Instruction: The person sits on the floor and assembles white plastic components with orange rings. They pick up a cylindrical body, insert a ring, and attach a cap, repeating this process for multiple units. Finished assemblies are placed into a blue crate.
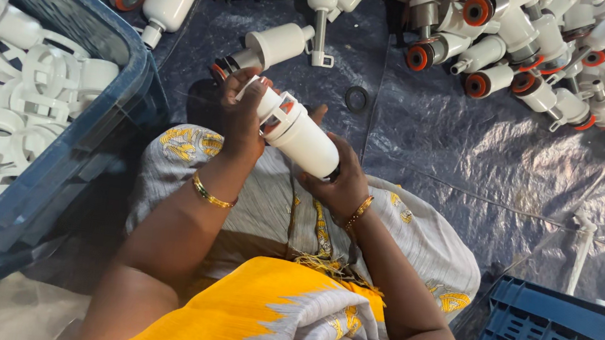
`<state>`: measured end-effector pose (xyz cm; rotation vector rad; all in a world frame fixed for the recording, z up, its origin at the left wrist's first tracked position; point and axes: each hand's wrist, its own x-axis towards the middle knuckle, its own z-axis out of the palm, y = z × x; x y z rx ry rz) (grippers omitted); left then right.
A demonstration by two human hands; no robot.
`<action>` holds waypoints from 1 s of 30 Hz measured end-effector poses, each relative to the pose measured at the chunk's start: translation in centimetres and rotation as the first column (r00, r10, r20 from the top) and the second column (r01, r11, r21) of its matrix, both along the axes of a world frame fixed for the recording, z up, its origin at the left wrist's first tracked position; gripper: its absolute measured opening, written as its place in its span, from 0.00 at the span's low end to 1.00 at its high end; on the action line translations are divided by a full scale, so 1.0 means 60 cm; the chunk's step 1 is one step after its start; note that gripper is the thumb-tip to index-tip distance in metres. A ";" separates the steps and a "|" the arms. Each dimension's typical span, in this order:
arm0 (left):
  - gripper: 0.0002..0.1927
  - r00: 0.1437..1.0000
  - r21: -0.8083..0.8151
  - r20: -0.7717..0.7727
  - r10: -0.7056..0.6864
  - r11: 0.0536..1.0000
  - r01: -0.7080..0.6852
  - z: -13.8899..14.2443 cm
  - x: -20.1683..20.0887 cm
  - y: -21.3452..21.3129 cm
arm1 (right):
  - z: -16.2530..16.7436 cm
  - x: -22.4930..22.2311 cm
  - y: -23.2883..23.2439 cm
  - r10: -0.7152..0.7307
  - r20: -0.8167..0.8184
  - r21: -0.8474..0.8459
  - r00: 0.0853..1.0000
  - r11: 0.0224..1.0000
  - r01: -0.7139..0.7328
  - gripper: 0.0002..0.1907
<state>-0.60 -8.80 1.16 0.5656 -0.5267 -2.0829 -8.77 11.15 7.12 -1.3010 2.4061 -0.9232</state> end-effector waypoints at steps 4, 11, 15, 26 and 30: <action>0.15 0.995 -0.104 0.076 0.058 0.993 -0.050 -0.002 -0.006 0.008 | 0.004 0.002 -0.003 -0.012 -0.011 0.048 1.000 0.999 0.013 0.47; 0.12 0.985 -0.088 0.136 0.107 0.992 -0.096 0.010 -0.006 0.016 | 0.020 0.012 -0.022 -0.066 -0.124 0.156 0.990 0.984 0.085 0.47; 0.14 0.985 -0.110 0.123 0.120 0.988 -0.107 0.005 -0.010 0.014 | -0.006 0.012 -0.019 -0.105 -0.134 0.190 0.985 0.973 0.130 0.47; 0.25 0.987 -0.187 -0.080 -0.141 0.975 0.124 0.039 -0.010 -0.001 | -0.002 -0.066 -0.014 -0.106 0.702 0.202 0.705 0.978 -0.055 0.48; 0.35 0.962 -0.260 -0.126 -0.243 0.944 0.204 0.035 0.008 0.013 | -0.020 -0.056 -0.004 -0.063 0.737 0.128 0.673 0.991 -0.047 0.43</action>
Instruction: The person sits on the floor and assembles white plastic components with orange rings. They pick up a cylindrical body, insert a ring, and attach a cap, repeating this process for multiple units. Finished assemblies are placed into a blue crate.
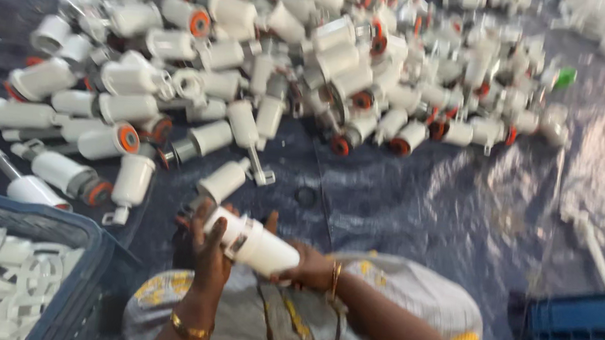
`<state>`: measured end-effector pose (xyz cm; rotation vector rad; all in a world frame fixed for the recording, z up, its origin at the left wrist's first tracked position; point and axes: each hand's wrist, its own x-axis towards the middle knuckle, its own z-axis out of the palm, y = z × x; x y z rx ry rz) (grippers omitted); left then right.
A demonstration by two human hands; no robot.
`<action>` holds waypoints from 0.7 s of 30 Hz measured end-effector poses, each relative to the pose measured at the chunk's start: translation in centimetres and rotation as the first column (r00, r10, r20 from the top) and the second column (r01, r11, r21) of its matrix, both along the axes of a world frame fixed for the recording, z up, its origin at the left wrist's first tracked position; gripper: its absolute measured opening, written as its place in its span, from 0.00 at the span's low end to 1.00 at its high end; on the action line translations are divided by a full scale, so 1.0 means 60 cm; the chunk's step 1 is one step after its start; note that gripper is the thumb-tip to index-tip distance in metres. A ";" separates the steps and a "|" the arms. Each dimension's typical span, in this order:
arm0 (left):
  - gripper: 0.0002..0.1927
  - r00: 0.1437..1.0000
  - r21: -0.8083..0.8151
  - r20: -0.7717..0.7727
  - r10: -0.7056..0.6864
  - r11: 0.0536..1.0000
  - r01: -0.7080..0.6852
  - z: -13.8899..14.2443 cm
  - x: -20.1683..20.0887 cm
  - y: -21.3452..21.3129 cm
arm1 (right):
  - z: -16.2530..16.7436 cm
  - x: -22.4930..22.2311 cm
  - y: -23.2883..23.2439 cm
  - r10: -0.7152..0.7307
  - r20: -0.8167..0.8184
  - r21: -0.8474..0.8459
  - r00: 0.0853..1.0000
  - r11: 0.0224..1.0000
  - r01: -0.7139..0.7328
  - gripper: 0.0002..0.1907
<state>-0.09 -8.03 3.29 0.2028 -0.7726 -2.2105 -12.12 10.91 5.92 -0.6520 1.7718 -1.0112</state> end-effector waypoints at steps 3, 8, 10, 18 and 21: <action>0.45 0.980 -0.103 0.078 -0.183 0.976 0.190 -0.008 0.024 0.026 | -0.015 0.008 0.028 0.031 0.216 -0.132 0.976 0.991 -0.002 0.38; 0.51 0.946 -0.233 0.095 -0.310 0.917 0.324 -0.008 0.001 0.033 | -0.002 0.002 0.049 0.143 0.450 -0.328 0.882 0.945 0.014 0.37; 0.50 0.918 -0.143 0.133 -0.373 0.909 0.390 -0.011 -0.005 0.024 | 0.002 0.004 0.049 0.129 0.499 -0.315 0.857 0.948 0.041 0.37; 0.51 0.839 -0.104 0.108 -0.534 0.833 0.543 -0.035 -0.001 0.025 | -0.064 0.001 0.083 0.272 0.798 -0.394 0.537 0.911 0.125 0.39; 0.49 0.822 -0.081 0.138 -0.552 0.821 0.565 -0.039 -0.007 0.027 | -0.096 0.005 0.093 0.293 0.860 -0.383 0.417 0.912 0.148 0.40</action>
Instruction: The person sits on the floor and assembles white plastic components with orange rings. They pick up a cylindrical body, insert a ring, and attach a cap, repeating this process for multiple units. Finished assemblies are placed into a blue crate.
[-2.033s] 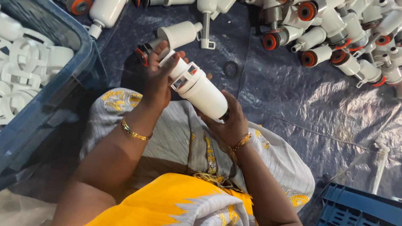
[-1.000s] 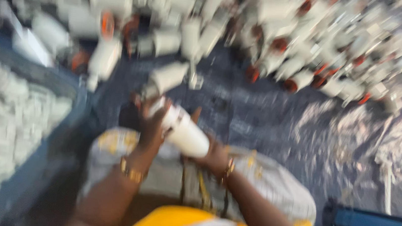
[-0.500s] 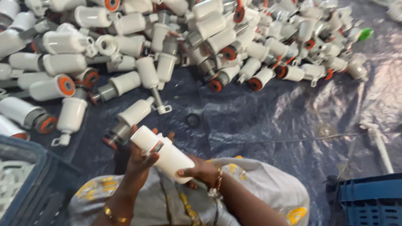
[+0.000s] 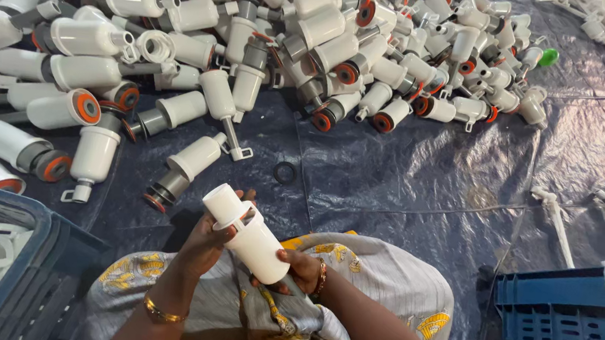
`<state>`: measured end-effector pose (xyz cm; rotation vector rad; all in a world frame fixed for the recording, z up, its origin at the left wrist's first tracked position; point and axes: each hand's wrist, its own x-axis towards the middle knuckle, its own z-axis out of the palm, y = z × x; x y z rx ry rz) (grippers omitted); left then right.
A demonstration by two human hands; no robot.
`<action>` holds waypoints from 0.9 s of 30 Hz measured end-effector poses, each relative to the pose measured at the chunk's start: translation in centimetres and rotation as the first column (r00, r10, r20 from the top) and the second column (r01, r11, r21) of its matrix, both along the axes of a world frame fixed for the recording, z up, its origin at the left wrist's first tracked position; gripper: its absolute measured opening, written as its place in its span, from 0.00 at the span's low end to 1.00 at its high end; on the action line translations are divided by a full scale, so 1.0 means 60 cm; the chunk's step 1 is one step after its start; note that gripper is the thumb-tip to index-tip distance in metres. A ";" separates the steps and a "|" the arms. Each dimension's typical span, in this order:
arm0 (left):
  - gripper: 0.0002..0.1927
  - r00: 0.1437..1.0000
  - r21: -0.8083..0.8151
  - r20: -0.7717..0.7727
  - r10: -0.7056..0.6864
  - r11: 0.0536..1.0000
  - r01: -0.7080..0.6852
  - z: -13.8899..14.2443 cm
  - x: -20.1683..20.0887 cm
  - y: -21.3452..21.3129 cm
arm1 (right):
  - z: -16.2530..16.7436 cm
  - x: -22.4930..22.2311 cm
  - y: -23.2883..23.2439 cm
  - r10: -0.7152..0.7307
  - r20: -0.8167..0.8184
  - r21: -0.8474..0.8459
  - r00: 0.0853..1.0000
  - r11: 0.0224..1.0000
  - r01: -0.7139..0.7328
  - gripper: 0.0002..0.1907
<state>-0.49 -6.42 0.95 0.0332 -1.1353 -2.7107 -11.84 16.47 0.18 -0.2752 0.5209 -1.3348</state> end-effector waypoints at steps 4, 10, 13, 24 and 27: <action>0.45 0.999 -0.030 0.044 0.033 0.999 -0.031 -0.006 -0.004 -0.001 | -0.009 0.000 0.003 -0.007 -0.033 0.070 0.999 0.997 0.009 0.43; 0.37 0.967 -0.064 0.114 0.226 0.973 -0.220 -0.005 -0.006 0.010 | 0.009 -0.006 -0.007 -0.167 -0.319 0.073 0.933 0.977 0.200 0.37; 0.33 0.972 -0.071 0.083 0.220 0.974 -0.214 0.005 -0.007 0.013 | 0.018 -0.003 -0.012 -0.166 -0.339 0.067 0.926 0.977 0.200 0.36; 0.33 0.962 -0.108 0.099 0.254 0.964 -0.243 0.014 -0.005 0.014 | 0.023 0.001 -0.012 -0.181 -0.322 0.109 0.929 0.968 0.226 0.34; 0.34 0.963 -0.097 0.081 0.258 0.963 -0.250 0.018 -0.004 0.016 | 0.017 0.002 -0.008 -0.201 -0.305 0.110 0.931 0.964 0.244 0.33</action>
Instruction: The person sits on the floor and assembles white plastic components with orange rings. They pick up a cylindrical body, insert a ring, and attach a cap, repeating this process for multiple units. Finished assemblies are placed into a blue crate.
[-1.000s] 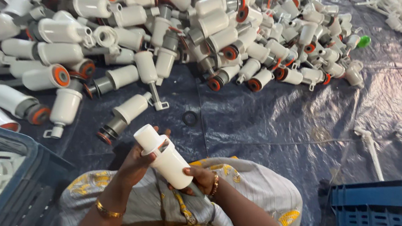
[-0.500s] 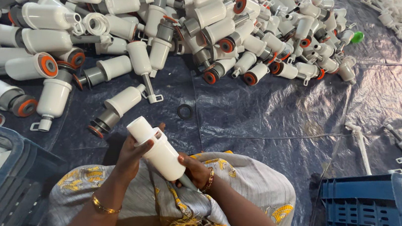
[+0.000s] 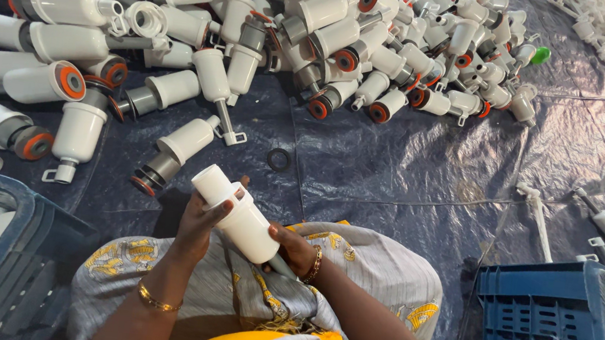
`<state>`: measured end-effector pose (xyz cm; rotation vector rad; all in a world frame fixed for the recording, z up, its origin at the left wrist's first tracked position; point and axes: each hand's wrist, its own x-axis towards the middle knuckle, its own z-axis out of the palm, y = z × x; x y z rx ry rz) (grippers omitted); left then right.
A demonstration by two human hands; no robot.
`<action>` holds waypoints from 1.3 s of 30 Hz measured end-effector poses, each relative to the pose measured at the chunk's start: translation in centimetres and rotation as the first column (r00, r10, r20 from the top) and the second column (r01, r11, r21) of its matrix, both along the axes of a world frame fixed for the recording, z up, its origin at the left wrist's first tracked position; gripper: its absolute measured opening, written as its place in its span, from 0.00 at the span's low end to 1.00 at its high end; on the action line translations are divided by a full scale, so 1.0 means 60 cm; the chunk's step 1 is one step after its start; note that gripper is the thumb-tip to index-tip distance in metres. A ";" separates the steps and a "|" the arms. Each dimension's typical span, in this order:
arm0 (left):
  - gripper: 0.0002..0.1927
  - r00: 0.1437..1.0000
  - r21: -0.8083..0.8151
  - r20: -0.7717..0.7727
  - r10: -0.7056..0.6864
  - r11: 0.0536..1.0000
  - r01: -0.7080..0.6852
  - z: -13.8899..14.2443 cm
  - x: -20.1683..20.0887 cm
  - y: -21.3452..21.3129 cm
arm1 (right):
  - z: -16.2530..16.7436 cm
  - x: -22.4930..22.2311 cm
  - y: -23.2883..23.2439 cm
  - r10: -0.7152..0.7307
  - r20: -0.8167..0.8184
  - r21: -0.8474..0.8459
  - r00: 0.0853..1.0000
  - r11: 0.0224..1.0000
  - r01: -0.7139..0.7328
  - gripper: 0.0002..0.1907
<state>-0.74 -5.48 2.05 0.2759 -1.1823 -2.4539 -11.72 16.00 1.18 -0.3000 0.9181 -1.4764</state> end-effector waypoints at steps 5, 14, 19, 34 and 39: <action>0.35 0.999 0.013 -0.032 -0.005 1.000 0.006 0.010 0.007 0.000 | 0.000 0.000 -0.006 -0.023 -0.143 -0.026 0.989 0.999 0.019 0.33; 0.36 0.900 0.108 -0.229 0.370 0.929 -0.354 -0.018 -0.002 -0.034 | 0.140 0.016 -0.105 0.068 -0.993 0.041 -0.093 0.965 0.260 0.47; 0.37 0.892 0.216 -0.139 0.431 0.892 -0.397 -0.026 0.013 -0.047 | 0.152 0.052 -0.151 0.107 -0.983 0.062 -0.152 0.960 0.272 0.51; 0.33 0.968 0.159 -0.238 0.080 0.986 -0.042 -0.026 0.022 -0.033 | 0.091 -0.004 -0.080 0.211 -0.179 -0.033 0.961 0.975 -0.221 0.48; 0.29 0.932 0.127 -0.014 0.363 0.925 -0.358 -0.009 -0.003 0.000 | 0.116 0.017 -0.089 0.039 -0.999 0.033 -0.035 0.984 0.177 0.51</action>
